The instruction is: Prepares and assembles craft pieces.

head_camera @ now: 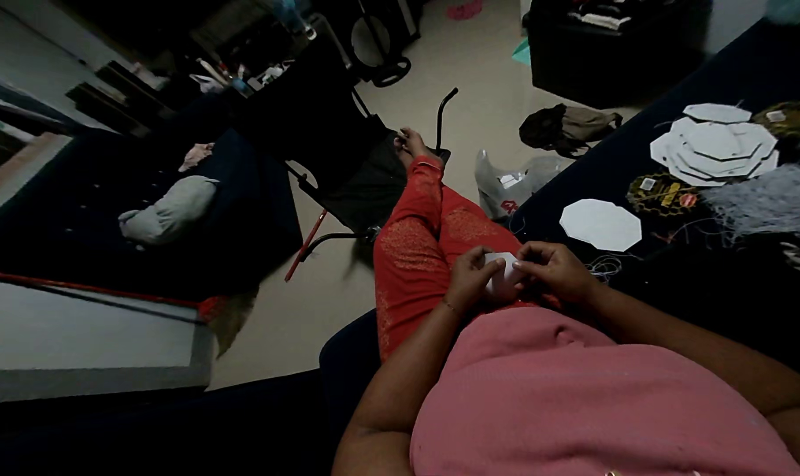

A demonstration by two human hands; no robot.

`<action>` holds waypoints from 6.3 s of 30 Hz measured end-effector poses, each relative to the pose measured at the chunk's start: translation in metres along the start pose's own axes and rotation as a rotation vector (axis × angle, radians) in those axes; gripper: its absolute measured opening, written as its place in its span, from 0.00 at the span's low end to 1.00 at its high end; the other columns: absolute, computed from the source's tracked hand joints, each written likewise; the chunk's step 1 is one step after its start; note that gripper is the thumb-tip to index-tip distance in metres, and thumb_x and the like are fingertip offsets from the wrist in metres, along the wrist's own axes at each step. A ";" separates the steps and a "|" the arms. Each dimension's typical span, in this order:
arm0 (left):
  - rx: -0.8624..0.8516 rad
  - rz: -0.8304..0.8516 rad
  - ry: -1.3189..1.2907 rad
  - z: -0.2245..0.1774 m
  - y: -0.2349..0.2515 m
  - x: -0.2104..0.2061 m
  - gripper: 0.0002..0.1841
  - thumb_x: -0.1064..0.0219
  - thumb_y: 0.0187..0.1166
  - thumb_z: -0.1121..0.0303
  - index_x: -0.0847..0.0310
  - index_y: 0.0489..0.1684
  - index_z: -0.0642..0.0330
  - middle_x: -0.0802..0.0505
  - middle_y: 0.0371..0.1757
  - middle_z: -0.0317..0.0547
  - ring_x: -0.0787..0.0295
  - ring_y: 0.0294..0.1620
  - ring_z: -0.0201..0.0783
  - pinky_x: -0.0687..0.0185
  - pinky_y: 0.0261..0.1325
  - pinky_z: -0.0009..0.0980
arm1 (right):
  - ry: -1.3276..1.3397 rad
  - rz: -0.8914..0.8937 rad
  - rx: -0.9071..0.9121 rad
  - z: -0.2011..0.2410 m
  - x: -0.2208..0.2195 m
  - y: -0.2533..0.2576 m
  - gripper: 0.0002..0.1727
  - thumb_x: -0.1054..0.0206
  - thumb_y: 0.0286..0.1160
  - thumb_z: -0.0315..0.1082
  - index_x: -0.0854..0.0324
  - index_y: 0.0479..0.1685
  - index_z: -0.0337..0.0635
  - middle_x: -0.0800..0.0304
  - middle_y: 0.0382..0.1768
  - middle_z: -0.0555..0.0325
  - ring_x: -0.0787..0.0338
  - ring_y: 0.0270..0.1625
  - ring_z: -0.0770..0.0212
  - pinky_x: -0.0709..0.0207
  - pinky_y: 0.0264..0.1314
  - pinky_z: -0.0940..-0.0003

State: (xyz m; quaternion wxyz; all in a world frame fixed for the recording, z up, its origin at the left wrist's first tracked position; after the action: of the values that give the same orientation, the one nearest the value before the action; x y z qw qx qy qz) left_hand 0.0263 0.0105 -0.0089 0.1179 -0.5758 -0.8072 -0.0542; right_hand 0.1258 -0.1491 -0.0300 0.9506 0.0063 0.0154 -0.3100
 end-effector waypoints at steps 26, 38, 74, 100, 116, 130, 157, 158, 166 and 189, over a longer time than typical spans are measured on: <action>0.053 -0.269 -0.172 0.025 0.000 0.019 0.06 0.34 0.77 0.81 0.20 0.48 0.72 0.09 0.40 0.47 0.10 0.43 0.33 0.12 0.53 0.32 | -0.972 0.092 -0.372 -0.029 0.097 0.003 0.11 0.28 0.78 0.36 0.08 0.48 0.37 0.08 0.51 0.40 0.12 0.60 0.39 0.24 0.66 0.35; 0.055 -0.241 -0.166 0.029 0.000 0.021 0.09 0.34 0.78 0.80 0.21 0.52 0.74 0.09 0.43 0.49 0.10 0.45 0.33 0.12 0.55 0.33 | -1.133 0.015 -0.284 -0.054 0.070 0.004 0.14 0.37 0.83 0.32 0.12 0.53 0.30 0.12 0.57 0.34 0.16 0.68 0.33 0.24 0.65 0.35; -0.075 -0.160 -0.095 0.005 -0.008 0.009 0.10 0.31 0.71 0.79 0.20 0.48 0.73 0.10 0.42 0.45 0.12 0.45 0.29 0.13 0.54 0.30 | -0.312 -0.218 0.430 0.022 0.007 -0.003 0.15 0.27 0.73 0.29 0.14 0.56 0.32 0.07 0.43 0.53 0.08 0.40 0.72 0.12 0.49 0.74; -0.162 -0.096 0.054 -0.005 -0.012 0.000 0.20 0.34 0.71 0.80 0.20 0.62 0.76 0.08 0.49 0.53 0.10 0.48 0.30 0.14 0.57 0.28 | -0.457 -0.258 0.487 0.020 -0.011 -0.001 0.19 0.29 0.73 0.29 0.19 0.62 0.34 0.07 0.37 0.54 0.07 0.36 0.67 0.11 0.44 0.70; -0.278 0.004 0.229 -0.012 -0.017 -0.004 0.22 0.37 0.74 0.80 0.19 0.69 0.74 0.09 0.58 0.61 0.09 0.53 0.37 0.14 0.58 0.30 | -0.468 -0.285 0.477 0.019 -0.011 -0.001 0.20 0.29 0.71 0.29 0.18 0.62 0.34 0.07 0.35 0.54 0.08 0.34 0.68 0.12 0.43 0.71; -0.775 -0.090 0.497 -0.014 -0.019 -0.005 0.09 0.32 0.74 0.80 0.06 0.46 0.67 0.09 0.47 0.63 0.10 0.50 0.45 0.14 0.61 0.34 | -0.065 0.027 -0.202 0.028 0.018 0.000 0.37 0.26 0.74 0.39 0.34 0.82 0.37 0.09 0.51 0.54 0.09 0.47 0.66 0.15 0.51 0.68; -0.340 -0.110 0.283 -0.015 -0.015 -0.002 0.16 0.32 0.71 0.80 0.14 0.56 0.77 0.07 0.52 0.59 0.08 0.52 0.37 0.13 0.60 0.31 | -0.489 -0.323 0.613 0.018 0.000 -0.004 0.08 0.32 0.75 0.28 0.10 0.42 0.33 0.06 0.41 0.51 0.08 0.42 0.70 0.14 0.50 0.78; -0.353 -0.110 0.291 -0.014 -0.015 -0.002 0.16 0.32 0.71 0.80 0.14 0.56 0.77 0.07 0.51 0.59 0.08 0.51 0.37 0.13 0.60 0.31 | -0.493 -0.319 0.624 0.017 -0.002 -0.004 0.08 0.31 0.74 0.28 0.10 0.43 0.33 0.06 0.41 0.51 0.07 0.43 0.70 0.13 0.51 0.77; -0.415 -0.113 0.316 -0.014 -0.015 -0.002 0.14 0.31 0.71 0.80 0.13 0.54 0.76 0.07 0.48 0.57 0.08 0.48 0.37 0.13 0.58 0.30 | -0.464 -0.278 0.558 0.021 -0.009 -0.006 0.09 0.28 0.72 0.28 0.17 0.45 0.32 0.09 0.35 0.55 0.10 0.35 0.71 0.14 0.43 0.76; -0.547 -0.096 0.414 -0.013 -0.016 -0.003 0.13 0.30 0.70 0.80 0.09 0.51 0.71 0.08 0.42 0.56 0.11 0.39 0.37 0.14 0.48 0.29 | -0.519 -0.310 0.513 0.018 -0.005 -0.001 0.13 0.29 0.72 0.30 0.11 0.52 0.33 0.05 0.39 0.51 0.06 0.39 0.68 0.11 0.47 0.73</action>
State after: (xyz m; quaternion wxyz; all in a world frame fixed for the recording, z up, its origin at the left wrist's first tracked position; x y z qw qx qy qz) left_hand 0.0134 -0.0003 0.0033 0.1180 -0.5241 -0.7479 -0.3898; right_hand 0.1221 -0.1475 -0.0123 0.8324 0.1624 -0.3026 -0.4349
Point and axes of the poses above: each hand's wrist, its own y-axis towards the middle knuckle, its own x-axis out of the back of the hand, z = x × y, the point moved 2 cm from there along y, towards the middle knuckle
